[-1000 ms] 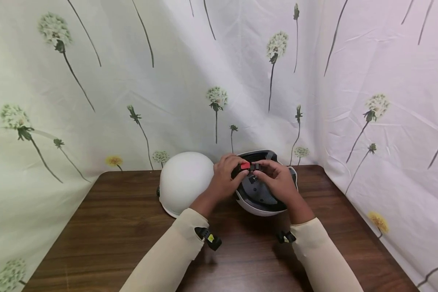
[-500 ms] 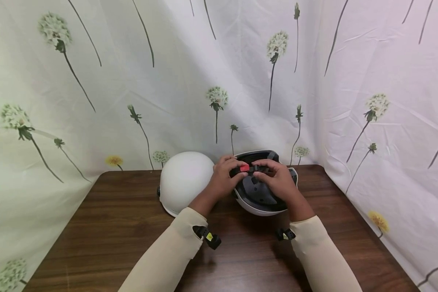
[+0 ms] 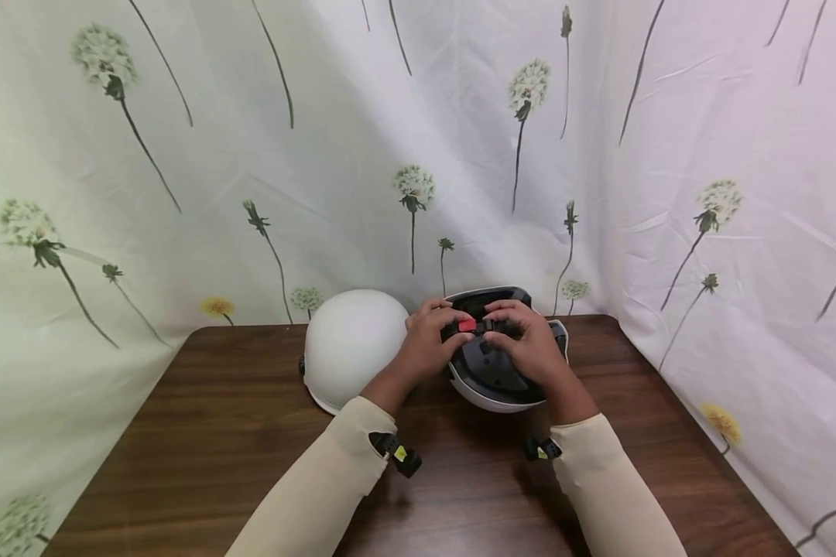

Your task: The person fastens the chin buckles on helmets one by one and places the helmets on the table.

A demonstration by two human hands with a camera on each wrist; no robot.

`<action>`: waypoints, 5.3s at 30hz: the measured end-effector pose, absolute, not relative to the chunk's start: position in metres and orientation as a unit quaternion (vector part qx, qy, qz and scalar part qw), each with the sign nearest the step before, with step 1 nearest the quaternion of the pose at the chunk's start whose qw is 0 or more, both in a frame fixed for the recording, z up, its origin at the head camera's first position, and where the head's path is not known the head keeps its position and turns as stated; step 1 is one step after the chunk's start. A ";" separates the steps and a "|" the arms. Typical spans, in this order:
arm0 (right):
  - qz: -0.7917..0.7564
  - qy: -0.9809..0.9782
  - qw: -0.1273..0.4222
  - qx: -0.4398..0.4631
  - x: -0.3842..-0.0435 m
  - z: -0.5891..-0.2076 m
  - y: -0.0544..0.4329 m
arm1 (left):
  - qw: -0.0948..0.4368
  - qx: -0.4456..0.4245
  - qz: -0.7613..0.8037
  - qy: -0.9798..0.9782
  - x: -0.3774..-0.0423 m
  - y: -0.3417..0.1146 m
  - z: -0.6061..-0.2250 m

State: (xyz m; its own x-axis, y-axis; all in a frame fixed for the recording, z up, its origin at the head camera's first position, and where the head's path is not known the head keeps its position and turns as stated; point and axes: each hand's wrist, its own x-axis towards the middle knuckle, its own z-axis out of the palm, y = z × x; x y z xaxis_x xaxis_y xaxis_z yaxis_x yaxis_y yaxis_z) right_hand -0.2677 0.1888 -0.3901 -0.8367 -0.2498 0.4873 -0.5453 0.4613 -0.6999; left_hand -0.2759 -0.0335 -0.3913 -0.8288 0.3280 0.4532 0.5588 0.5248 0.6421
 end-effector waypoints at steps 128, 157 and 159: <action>0.200 -0.975 0.070 0.066 -0.257 -0.404 0.237 | 0.079 -0.192 -0.004 -0.978 -0.261 -0.038 -0.400; 0.255 -0.964 0.050 0.063 -0.257 -0.403 0.249 | 0.056 -0.191 -0.042 -0.979 -0.265 -0.045 -0.404; 0.256 -0.963 0.051 0.065 -0.256 -0.402 0.250 | 0.055 -0.192 -0.042 -0.979 -0.265 -0.044 -0.404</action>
